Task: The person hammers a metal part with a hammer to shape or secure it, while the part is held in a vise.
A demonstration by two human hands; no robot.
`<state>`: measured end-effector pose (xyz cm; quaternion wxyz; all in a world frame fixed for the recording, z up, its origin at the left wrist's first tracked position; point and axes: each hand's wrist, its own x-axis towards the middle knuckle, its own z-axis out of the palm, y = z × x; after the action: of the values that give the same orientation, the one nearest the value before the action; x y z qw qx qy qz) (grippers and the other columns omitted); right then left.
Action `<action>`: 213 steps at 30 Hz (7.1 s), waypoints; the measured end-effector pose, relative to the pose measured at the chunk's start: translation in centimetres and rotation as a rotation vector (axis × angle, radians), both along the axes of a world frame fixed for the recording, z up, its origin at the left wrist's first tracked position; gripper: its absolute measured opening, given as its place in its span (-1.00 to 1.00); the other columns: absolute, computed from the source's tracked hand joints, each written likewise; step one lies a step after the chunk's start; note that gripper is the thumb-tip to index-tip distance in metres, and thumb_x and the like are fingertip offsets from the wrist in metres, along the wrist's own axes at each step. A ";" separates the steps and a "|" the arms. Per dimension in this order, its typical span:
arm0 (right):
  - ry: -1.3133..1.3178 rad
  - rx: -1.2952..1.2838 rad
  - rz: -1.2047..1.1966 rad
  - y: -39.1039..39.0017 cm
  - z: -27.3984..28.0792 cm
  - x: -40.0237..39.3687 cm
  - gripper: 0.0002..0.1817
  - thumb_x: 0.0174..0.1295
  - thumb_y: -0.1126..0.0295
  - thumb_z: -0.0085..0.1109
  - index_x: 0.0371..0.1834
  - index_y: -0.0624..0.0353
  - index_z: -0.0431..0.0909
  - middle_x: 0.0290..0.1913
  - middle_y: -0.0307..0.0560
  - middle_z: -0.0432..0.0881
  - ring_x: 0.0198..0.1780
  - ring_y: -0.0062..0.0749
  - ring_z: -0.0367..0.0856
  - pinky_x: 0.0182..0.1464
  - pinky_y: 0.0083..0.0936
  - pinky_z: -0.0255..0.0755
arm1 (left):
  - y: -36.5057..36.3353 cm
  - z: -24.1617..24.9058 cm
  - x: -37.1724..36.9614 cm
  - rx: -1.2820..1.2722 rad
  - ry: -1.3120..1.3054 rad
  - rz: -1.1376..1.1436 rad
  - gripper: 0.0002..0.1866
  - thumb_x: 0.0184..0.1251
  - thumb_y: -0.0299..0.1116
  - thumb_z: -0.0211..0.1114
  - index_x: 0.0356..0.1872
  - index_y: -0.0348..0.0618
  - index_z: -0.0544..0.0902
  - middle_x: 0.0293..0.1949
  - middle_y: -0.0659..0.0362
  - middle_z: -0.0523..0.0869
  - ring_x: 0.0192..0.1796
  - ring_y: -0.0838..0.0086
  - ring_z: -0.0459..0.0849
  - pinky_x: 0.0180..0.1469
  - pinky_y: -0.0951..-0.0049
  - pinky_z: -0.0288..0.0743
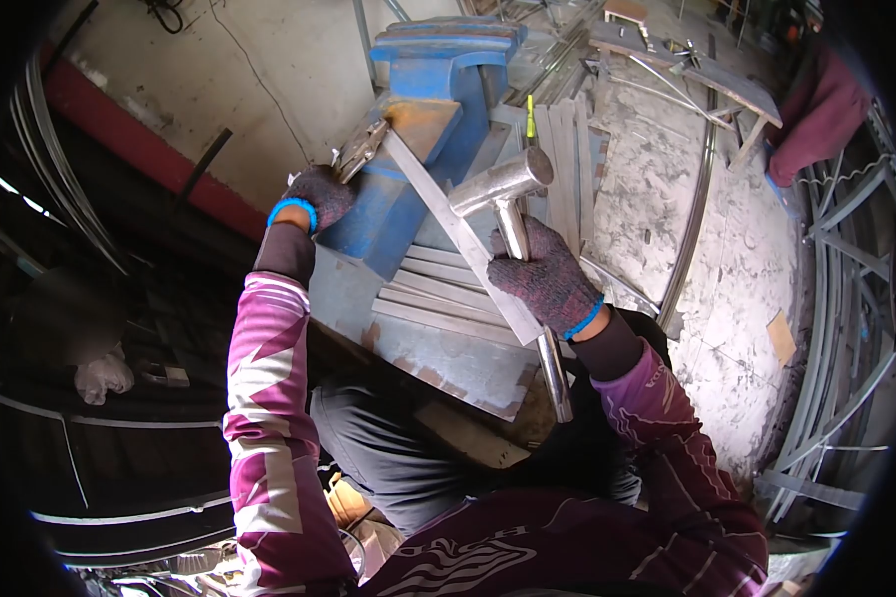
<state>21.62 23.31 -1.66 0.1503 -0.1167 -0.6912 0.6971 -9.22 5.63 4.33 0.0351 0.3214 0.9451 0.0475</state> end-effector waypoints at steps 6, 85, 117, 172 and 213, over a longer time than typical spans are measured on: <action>0.025 0.160 -0.065 0.6 1.2 0.7 -0.66 0.29 0.19 0.31 -0.14 0.25 0.48 -0.36 0.03 0.52 -0.28 -0.32 0.56 -0.18 -0.25 0.46 | 0.8 2.0 0.9 -0.064 -0.002 0.037 -0.56 0.15 -0.24 0.24 -0.08 -0.42 0.71 -0.10 -0.39 0.69 0.05 -0.21 0.69 0.10 0.05 0.57; -0.366 0.953 -0.351 19.1 -5.6 -6.3 -0.54 0.14 0.15 0.42 -0.02 0.22 0.58 -0.05 0.28 0.70 0.04 0.21 0.66 0.10 -0.07 0.52 | 0.1 0.5 5.0 0.056 0.096 0.116 -0.52 0.25 -0.19 0.20 0.14 -0.21 0.64 0.06 -0.27 0.70 0.17 -0.11 0.67 0.24 0.03 0.53; -0.330 1.304 0.186 -0.7 -6.6 5.6 -0.58 0.08 0.11 0.44 -0.07 0.08 0.63 -0.10 0.03 0.63 -0.01 0.05 0.65 0.03 -0.07 0.54 | -0.8 -0.4 5.7 0.184 0.081 0.166 -0.47 0.15 -0.13 0.26 0.20 0.03 0.68 0.14 -0.05 0.74 0.18 0.03 0.71 0.22 0.07 0.57; -0.164 0.930 -0.042 2.3 6.7 -7.6 -0.66 0.18 0.24 0.35 -0.07 0.24 0.73 -0.26 0.03 0.75 -0.24 -0.28 0.71 -0.12 -0.35 0.56 | -10.8 -4.1 13.3 1.580 -0.976 0.167 -0.75 0.12 -0.54 0.32 -0.14 -0.17 0.63 -0.51 0.24 0.62 -0.65 0.54 0.52 -0.61 0.57 0.38; -0.250 0.490 0.315 5.8 3.0 -17.2 -0.52 0.01 0.59 0.38 0.09 0.18 0.70 0.25 -0.20 0.66 0.12 -0.52 0.65 0.16 -0.58 0.55 | -8.0 -4.7 13.2 1.164 -0.476 0.119 -0.59 0.09 -0.55 0.31 0.04 -0.32 0.63 -0.31 0.20 0.66 -0.26 0.47 0.56 -0.11 0.40 0.53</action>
<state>4.38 29.12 1.30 -0.0218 -0.0533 -0.8613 0.5049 3.98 -2.33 -0.37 0.0611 0.2155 0.7471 0.6258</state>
